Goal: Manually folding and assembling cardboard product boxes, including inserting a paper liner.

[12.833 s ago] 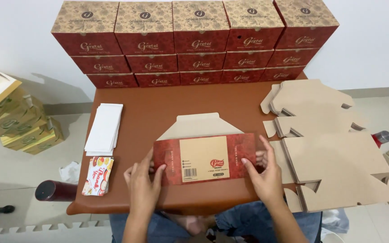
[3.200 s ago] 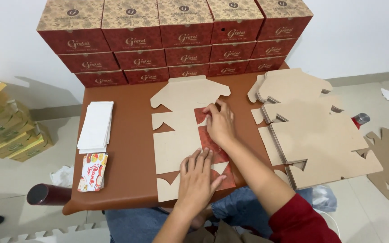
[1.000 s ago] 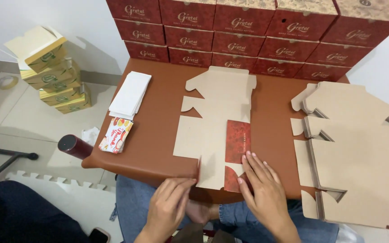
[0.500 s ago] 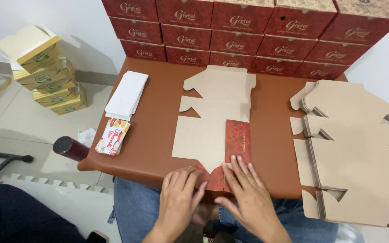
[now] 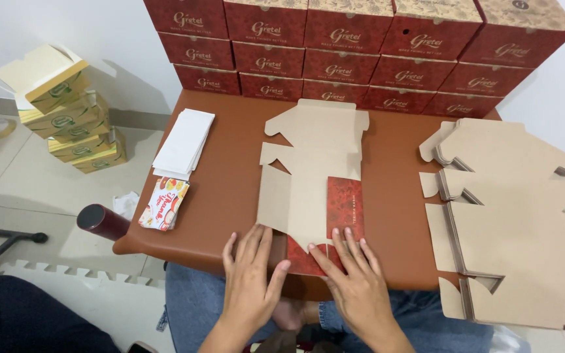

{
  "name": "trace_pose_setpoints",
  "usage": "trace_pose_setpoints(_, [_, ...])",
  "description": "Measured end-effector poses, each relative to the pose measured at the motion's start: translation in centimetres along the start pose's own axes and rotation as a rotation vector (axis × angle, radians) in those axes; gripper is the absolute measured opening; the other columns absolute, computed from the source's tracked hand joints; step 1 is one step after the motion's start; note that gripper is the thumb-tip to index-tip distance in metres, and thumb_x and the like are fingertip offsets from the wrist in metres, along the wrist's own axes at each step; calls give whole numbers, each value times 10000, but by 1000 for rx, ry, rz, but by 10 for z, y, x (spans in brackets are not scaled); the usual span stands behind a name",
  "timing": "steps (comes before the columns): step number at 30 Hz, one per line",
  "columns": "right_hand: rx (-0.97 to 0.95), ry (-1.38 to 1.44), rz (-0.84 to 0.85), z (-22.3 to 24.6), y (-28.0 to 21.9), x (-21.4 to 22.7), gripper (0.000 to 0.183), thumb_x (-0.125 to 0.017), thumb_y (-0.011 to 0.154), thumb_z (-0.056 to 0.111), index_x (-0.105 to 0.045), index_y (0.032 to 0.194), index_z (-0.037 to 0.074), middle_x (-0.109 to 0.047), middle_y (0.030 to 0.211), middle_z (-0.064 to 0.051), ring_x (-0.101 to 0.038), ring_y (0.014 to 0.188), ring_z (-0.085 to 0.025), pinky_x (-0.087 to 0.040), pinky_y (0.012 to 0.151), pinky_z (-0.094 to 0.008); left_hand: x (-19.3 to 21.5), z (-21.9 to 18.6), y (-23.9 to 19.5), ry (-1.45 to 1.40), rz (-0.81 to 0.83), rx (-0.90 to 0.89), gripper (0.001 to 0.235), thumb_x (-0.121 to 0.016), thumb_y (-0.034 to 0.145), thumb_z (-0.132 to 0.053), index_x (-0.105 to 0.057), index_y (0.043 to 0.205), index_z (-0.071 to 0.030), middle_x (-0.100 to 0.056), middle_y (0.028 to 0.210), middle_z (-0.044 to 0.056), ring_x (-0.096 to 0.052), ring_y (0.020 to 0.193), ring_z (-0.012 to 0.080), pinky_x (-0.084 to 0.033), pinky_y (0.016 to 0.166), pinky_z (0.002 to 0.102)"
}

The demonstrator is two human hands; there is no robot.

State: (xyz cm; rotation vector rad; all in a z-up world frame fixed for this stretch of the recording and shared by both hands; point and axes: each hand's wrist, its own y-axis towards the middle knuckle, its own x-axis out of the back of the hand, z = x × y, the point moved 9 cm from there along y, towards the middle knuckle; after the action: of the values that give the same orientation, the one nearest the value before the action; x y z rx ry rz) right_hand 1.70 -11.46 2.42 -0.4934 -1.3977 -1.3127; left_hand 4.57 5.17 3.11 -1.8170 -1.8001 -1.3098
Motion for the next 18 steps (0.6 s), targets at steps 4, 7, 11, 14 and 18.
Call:
trace_pose_setpoints(4, [50,-58,18,4,0,0,615,-595,902,471,-516,1478,271,-337,1610,-197,-277,1508,-358,-217,1182,-501,1,-25,16,-12,35,-160,700,-482,976,-403,-367,1497,50,-423,1559,206,-360,1475,308,-146,1191,558])
trace_pose_setpoints(7, [95,-106,103,7,0,-2,870,-486,906,667,-328,1571,129,-271,1639,-192,-184,1540,-356,-121,1222,-496,-11,-36,19,41,107,-246,624,-470,977,-330,-422,1477,40,-450,1549,167,-338,1478,284,-84,1202,565])
trace_pose_setpoints(11, [62,-58,133,9,11,-3,848,-478,936,603,-295,1580,83,-210,1646,-236,-141,1529,-408,-93,1208,-509,-21,-37,19,146,150,-283,600,-436,921,-215,-444,1452,64,-445,1541,197,-327,1484,277,-101,1212,527])
trace_pose_setpoints(14, [50,-67,133,7,23,-14,793,-460,967,562,-312,1566,63,-194,1636,-265,-94,1523,-452,-68,1198,-545,-20,-35,25,162,161,-315,619,-485,876,-195,-462,1441,58,-447,1536,202,-354,1464,282,-152,1201,505])
trace_pose_setpoints(18, [48,-105,117,3,34,-24,807,-461,965,549,-291,1566,39,-205,1624,-280,-97,1522,-449,-55,1196,-569,-26,-11,56,240,78,-250,561,-496,951,-257,-473,1439,19,-509,1470,181,-432,1405,288,-241,1177,485])
